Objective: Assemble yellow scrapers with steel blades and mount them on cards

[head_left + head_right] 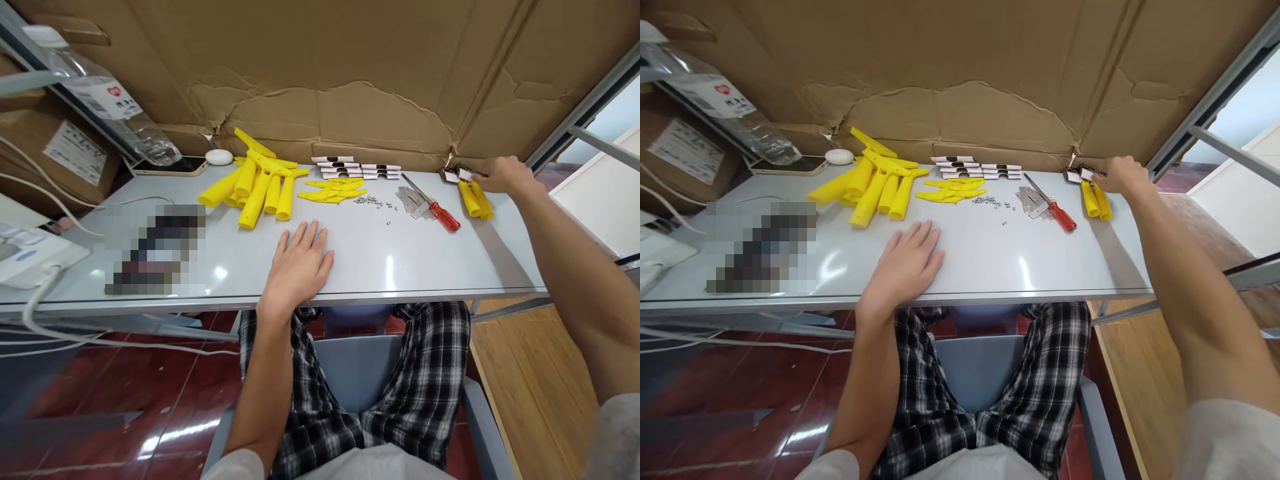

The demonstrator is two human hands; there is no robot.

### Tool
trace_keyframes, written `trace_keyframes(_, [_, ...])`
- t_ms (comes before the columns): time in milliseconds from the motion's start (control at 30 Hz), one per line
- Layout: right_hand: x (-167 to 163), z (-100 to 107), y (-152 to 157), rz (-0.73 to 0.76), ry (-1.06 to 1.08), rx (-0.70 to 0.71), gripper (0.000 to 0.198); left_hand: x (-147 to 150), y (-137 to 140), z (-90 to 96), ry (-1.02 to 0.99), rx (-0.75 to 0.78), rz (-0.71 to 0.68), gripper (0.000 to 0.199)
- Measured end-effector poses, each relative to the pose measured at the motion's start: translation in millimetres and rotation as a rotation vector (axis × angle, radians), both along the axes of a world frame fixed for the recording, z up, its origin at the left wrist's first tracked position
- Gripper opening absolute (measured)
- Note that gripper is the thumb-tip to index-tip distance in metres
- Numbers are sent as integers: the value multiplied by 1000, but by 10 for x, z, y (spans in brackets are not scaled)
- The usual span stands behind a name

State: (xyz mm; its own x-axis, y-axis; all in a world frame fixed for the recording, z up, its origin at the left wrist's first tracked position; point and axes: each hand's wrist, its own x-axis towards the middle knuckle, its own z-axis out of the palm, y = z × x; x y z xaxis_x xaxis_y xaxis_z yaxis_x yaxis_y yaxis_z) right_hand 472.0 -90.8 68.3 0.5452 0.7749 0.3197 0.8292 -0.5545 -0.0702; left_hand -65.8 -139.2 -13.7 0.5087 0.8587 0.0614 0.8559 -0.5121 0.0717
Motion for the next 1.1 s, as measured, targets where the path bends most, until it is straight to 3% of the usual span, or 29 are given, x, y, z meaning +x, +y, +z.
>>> trace_keyframes(67, [-313, 70, -23, 75, 7, -90, 66, 14, -2, 40, 15, 6, -5, 69])
trace_keyframes(133, [-819, 29, -105, 322, 44, -47, 56, 38, 6, 128, 38, 16, -25, 67])
trace_keyframes(233, [-1764, -255, -378, 645, 169, 24, 53, 94, 56, 340, 93, 24, -63, 57])
trace_keyframes(333, [-2527, -631, -722, 860, 182, -131, 66, 147, 172, 555, 135, 39, -45, 52])
trace_keyframes(400, [-2792, -808, -884, 891, 166, -220, 74, 152, 305, 645, 119, 62, -3, 50])
trace_keyframes(500, [-2888, -910, -970, 875, 155, -257, 78, 84, 597, 690, 71, 132, 122, 52])
trace_keyframes(733, [-2840, -920, -933, 864, 148, -238, 77, -307, 1229, 723, 52, 174, 399, 57])
trace_keyframes(900, [-2847, -957, -927, 877, 147, -216, 76, -526, 1337, 702, 115, 174, 462, 64])
trace_keyframes(1100, [-2843, -965, -917, 877, 144, -218, 75, -535, 1294, 585, 180, 134, 450, 63])
